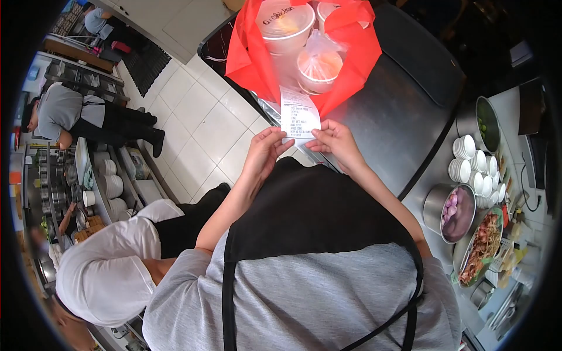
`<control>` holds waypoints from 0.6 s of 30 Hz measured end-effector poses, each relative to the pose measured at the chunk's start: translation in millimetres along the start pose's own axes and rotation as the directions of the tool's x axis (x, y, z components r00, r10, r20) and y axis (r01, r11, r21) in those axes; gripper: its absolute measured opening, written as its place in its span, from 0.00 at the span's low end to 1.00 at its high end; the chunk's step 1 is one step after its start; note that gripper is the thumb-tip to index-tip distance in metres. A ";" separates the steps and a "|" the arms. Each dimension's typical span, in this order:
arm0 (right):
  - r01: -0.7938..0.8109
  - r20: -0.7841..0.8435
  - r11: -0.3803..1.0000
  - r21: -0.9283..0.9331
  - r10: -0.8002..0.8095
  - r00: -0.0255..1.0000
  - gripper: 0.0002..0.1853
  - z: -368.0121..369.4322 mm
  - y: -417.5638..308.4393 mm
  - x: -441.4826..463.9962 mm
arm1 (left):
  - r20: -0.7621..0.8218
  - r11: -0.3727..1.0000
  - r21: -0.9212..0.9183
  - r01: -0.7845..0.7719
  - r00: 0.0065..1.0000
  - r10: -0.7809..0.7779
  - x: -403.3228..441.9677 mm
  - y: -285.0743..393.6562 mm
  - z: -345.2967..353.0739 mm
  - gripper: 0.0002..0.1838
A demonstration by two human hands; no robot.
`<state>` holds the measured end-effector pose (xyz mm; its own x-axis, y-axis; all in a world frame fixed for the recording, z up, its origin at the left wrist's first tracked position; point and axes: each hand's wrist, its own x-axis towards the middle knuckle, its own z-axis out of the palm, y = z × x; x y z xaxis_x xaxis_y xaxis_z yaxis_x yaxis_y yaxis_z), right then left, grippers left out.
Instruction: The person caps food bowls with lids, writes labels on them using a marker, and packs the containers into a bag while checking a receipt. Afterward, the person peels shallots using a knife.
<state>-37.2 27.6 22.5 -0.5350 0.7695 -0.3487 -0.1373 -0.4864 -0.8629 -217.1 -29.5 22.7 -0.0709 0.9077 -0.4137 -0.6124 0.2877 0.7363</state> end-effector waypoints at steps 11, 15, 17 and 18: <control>-0.009 -0.005 1.000 -0.006 0.009 1.000 0.06 3.2 4.8 -2.0 | -0.002 1.000 -0.006 0.008 1.000 -0.008 -3.6 -1.1 -4.5 0.04; -0.009 -0.007 1.000 -0.011 0.009 1.000 0.06 3.7 6.3 -2.2 | -0.002 1.000 0.001 0.010 1.000 -0.010 -4.8 -0.6 -4.3 0.04; -0.007 -0.009 1.000 -0.009 0.007 1.000 0.06 3.8 6.6 -2.1 | -0.004 1.000 0.002 0.009 1.000 -0.009 -5.0 -0.5 -3.9 0.04; -0.008 -0.011 1.000 -0.013 0.008 1.000 0.06 3.9 6.5 -2.0 | -0.004 1.000 0.001 0.010 1.000 -0.010 -4.9 -0.8 -4.2 0.04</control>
<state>-40.2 21.3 19.0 -0.5272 0.7699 -0.3596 -0.1219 -0.4873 -0.8647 -219.6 -35.5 21.9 -0.0682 0.9036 -0.4228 -0.6121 0.2968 0.7330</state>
